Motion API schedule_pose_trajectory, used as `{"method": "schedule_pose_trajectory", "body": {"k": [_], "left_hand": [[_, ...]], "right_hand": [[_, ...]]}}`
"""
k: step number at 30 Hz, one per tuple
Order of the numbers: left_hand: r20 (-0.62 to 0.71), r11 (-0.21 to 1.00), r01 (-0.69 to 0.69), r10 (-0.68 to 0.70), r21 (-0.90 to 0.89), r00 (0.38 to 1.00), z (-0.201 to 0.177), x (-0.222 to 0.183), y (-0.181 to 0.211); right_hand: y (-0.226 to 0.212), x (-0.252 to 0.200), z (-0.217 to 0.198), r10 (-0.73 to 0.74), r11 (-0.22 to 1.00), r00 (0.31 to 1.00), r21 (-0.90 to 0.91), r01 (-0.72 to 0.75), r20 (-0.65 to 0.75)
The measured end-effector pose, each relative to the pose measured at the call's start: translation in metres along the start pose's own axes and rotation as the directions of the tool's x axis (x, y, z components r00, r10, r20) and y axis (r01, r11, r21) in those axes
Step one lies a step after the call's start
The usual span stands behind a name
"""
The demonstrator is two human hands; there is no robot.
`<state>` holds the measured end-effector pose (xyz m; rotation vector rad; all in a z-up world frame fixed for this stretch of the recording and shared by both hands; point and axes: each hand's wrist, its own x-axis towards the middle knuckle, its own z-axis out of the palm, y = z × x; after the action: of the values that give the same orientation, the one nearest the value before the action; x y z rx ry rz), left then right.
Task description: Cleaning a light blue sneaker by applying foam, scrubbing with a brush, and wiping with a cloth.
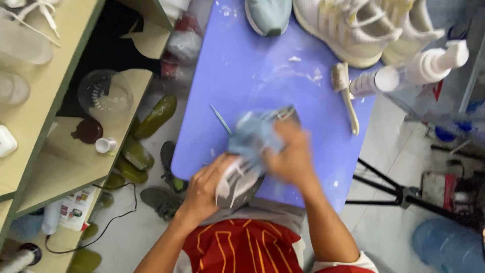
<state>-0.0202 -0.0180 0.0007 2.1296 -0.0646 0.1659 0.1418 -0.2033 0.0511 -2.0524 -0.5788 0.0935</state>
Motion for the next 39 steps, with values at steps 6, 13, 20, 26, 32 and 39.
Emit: {"method": "schedule_pose_trajectory", "body": {"k": [6, 13, 20, 26, 32, 39], "left_hand": [[0.043, 0.998, 0.066, -0.066, 0.005, 0.997, 0.008, 0.0, -0.028], [-0.055, 0.968, 0.038, -0.053, -0.248, 0.997, -0.015, 0.032, 0.012], [-0.117, 0.928, 0.112, -0.163, -0.356, 0.98, -0.007, 0.031, 0.01], [-0.062, 0.862, 0.237, -0.295, -0.448, 0.953, 0.029, 0.022, -0.002], [0.013, 0.444, 0.123, -0.243, -0.888, 0.97, 0.079, -0.006, -0.066], [0.267, -0.311, 0.118, -0.498, -0.943, 0.825, 0.016, -0.001, -0.027]], "right_hand": [[-0.024, -0.059, 0.013, -0.116, 0.991, 0.993, -0.067, 0.116, 0.007], [0.12, -0.005, -0.028, -0.112, 0.864, 0.945, -0.499, -0.06, -0.307], [0.021, -0.023, -0.013, 0.338, 0.894, 0.915, -0.228, -0.386, -0.221], [-0.056, -0.093, 0.007, 0.165, 0.986, 0.982, -0.005, -0.166, 0.093], [-0.059, -0.1, -0.003, 0.019, 0.999, 0.949, -0.031, -0.01, 0.315], [-0.036, -0.065, -0.101, 0.121, 0.909, 0.984, -0.383, -0.163, -0.131]]}}
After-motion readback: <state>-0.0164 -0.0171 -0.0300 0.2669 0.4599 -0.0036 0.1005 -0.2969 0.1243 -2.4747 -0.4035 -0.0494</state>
